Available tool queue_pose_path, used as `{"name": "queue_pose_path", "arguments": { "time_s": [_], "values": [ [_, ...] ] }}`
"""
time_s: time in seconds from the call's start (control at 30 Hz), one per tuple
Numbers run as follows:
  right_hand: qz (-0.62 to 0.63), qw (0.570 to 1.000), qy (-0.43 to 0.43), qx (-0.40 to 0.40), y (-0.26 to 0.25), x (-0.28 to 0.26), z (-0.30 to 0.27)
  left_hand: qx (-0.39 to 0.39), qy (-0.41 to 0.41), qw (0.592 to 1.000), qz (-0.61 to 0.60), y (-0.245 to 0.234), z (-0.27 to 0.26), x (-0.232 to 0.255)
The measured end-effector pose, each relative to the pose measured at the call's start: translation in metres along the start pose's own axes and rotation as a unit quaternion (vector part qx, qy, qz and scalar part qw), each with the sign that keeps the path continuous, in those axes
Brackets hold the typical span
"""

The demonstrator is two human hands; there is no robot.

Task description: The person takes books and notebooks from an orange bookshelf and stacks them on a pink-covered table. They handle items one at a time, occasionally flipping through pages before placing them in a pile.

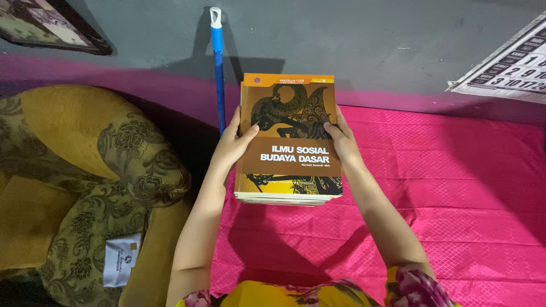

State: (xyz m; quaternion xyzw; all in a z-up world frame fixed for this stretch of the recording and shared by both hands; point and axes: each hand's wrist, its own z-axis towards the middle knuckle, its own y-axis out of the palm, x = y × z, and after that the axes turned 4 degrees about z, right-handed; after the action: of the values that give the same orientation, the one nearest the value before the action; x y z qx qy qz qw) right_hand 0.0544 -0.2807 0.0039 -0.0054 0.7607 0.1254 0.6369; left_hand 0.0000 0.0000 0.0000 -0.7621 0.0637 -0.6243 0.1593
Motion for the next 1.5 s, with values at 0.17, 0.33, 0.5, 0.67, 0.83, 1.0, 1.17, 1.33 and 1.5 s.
{"name": "queue_pose_path", "arguments": {
  "time_s": [0.17,0.33,0.5,0.67,0.83,1.0,1.17,1.33,1.5],
  "values": [
    [-0.005,1.0,0.004,0.019,0.003,-0.009,-0.013,0.02,0.043,0.998,-0.041,0.002,-0.002,-0.012],
    [-0.025,0.999,-0.02,0.017,0.013,-0.021,-0.037,-0.029,0.105,0.978,-0.178,0.002,-0.014,-0.03],
    [-0.068,0.996,0.026,0.048,0.024,-0.031,-0.047,-0.027,0.118,0.971,-0.208,0.011,-0.022,-0.046],
    [-0.051,0.998,0.03,0.034,0.021,-0.022,-0.045,-0.037,0.1,0.94,-0.324,0.014,-0.022,-0.056],
    [-0.032,0.999,0.029,0.028,0.019,-0.017,-0.044,-0.049,0.101,0.927,-0.358,0.013,-0.021,-0.061],
    [-0.053,0.995,0.069,0.053,0.025,-0.026,-0.048,-0.038,0.065,0.937,-0.34,0.012,-0.023,-0.059],
    [-0.05,0.997,0.037,0.055,0.024,-0.022,-0.049,-0.04,0.083,0.918,-0.386,0.015,-0.024,-0.058],
    [-0.049,0.997,0.028,0.056,0.021,-0.018,-0.047,-0.031,0.083,0.92,-0.382,0.016,-0.024,-0.061],
    [-0.057,0.997,0.015,0.053,0.015,-0.015,-0.041,-0.022,0.112,0.958,-0.263,0.009,-0.016,-0.054]
  ]
}}
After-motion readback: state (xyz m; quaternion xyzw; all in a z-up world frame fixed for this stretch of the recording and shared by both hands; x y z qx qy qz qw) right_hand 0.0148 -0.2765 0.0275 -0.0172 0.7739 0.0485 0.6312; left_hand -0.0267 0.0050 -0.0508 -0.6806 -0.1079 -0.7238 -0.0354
